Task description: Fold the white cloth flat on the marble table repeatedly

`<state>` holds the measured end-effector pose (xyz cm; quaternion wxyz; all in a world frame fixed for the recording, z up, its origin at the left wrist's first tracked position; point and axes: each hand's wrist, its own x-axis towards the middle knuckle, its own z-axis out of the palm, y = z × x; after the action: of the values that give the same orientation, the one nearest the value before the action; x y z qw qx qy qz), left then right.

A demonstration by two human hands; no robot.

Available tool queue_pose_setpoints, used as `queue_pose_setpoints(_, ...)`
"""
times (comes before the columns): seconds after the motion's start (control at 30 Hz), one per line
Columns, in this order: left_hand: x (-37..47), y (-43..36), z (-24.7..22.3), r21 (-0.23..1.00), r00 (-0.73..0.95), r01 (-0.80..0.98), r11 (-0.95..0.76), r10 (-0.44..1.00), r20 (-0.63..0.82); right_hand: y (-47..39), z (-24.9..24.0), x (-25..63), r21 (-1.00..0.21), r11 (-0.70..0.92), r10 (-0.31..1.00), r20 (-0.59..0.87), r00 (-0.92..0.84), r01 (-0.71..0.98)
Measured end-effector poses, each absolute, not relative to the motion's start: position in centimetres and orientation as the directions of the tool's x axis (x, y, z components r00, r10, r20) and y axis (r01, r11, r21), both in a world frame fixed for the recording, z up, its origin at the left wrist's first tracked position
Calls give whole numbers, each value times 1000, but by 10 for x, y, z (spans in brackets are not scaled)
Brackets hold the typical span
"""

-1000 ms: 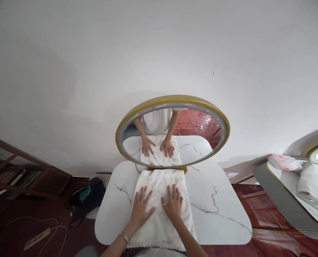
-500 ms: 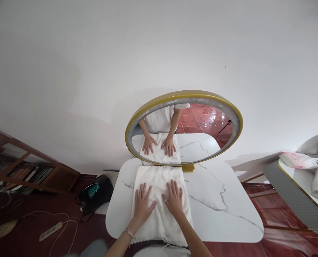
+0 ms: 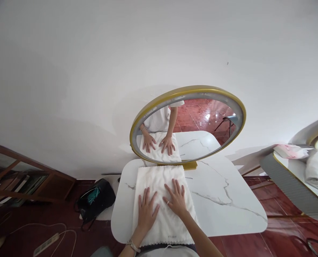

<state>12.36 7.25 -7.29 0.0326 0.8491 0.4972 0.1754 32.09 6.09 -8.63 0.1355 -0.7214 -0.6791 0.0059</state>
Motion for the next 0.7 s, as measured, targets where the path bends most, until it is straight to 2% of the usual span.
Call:
queue_pose_setpoints(0.1,102,83,-74,219,375,872,-438,885,276,77,-87,295,-220,34,977,214,15,975)
queue_pose_setpoints(0.3,82,141,-67,265,113,949,-172,968,224,116,-86,249,-249,119,967,250,-55,961)
queue_pose_setpoints(0.5,67,208,-65,213,212,931,-297,913,349,163,-83,222,-243,158,965,244,-97,957)
queue_pose_setpoints(0.6,59,234,-61,181,244,933,-312,915,321,190,-75,223,-252,153,979,170,-113,956)
queue_pose_setpoints(0.7,54,253,-56,177,235,942,-284,939,252,217,-66,228,-254,82,996,67,-67,964)
